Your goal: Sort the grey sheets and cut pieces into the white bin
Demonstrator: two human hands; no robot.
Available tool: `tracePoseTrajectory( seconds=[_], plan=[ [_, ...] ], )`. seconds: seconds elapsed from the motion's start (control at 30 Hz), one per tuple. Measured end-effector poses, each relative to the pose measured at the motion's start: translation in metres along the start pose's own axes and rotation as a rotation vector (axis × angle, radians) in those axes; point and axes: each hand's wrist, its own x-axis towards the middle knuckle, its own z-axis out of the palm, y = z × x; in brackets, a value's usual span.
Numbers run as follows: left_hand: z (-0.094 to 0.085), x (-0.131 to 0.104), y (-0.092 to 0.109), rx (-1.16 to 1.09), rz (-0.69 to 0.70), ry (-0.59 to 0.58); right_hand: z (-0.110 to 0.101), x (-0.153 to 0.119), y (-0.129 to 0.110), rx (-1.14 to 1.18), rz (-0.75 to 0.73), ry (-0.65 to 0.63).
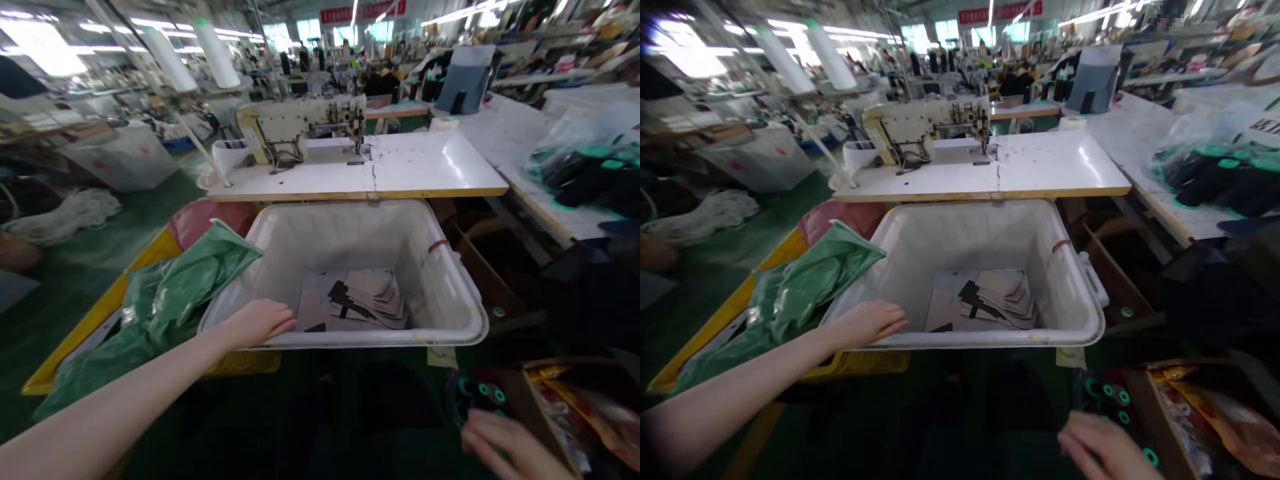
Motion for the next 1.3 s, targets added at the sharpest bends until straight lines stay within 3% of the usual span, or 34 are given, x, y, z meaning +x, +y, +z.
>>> tracePoseTrajectory(
  seconds=[0.1, 0.17, 0.2, 0.27, 0.33, 0.43, 0.6, 0.7, 0.8, 0.9, 1.07, 1.3],
  plan=[
    [0.039, 0.054, -0.073, -0.088, -0.110, -0.122, -0.078, 0.123, -0.007, -0.114, -0.090, 0.059],
    [0.075, 0.093, -0.111, -0.143, -0.147, -0.218, -0.107, 0.228, 0.003, -0.256, -0.148, 0.013],
    [0.096, 0.113, -0.125, -0.162, -0.148, -0.261, -0.111, 0.282, 0.014, -0.366, -0.158, -0.028],
    [0.139, 0.151, -0.143, -0.190, -0.124, -0.341, -0.099, 0.381, 0.049, -0.633, -0.087, -0.188],
    [0.184, 0.183, -0.150, -0.229, -0.096, -0.425, -0.067, 0.460, 0.096, -0.704, 0.007, -0.283],
    [0.248, 0.218, -0.149, -0.299, -0.077, -0.534, -0.003, 0.533, 0.169, -0.774, 0.153, -0.386],
    [0.342, 0.243, -0.133, -0.420, -0.054, -0.695, 0.090, 0.584, 0.264, -0.826, 0.218, -0.392],
    [0.385, 0.250, -0.118, -0.473, -0.025, -0.734, 0.126, 0.600, 0.303, -0.832, 0.218, -0.354],
    [0.414, 0.260, -0.106, -0.503, -0.016, -0.726, 0.151, 0.606, 0.330, -0.834, 0.224, -0.335],
    [0.430, 0.275, -0.098, -0.527, -0.006, -0.708, 0.170, 0.605, 0.345, -0.831, 0.218, -0.305],
    [0.439, 0.307, -0.090, -0.547, -0.007, -0.690, 0.188, 0.607, 0.355, -0.795, 0.248, -0.303],
    [0.453, 0.338, -0.083, -0.590, 0.004, -0.621, 0.163, 0.600, 0.366, -0.655, 0.220, -0.397]
  ],
)
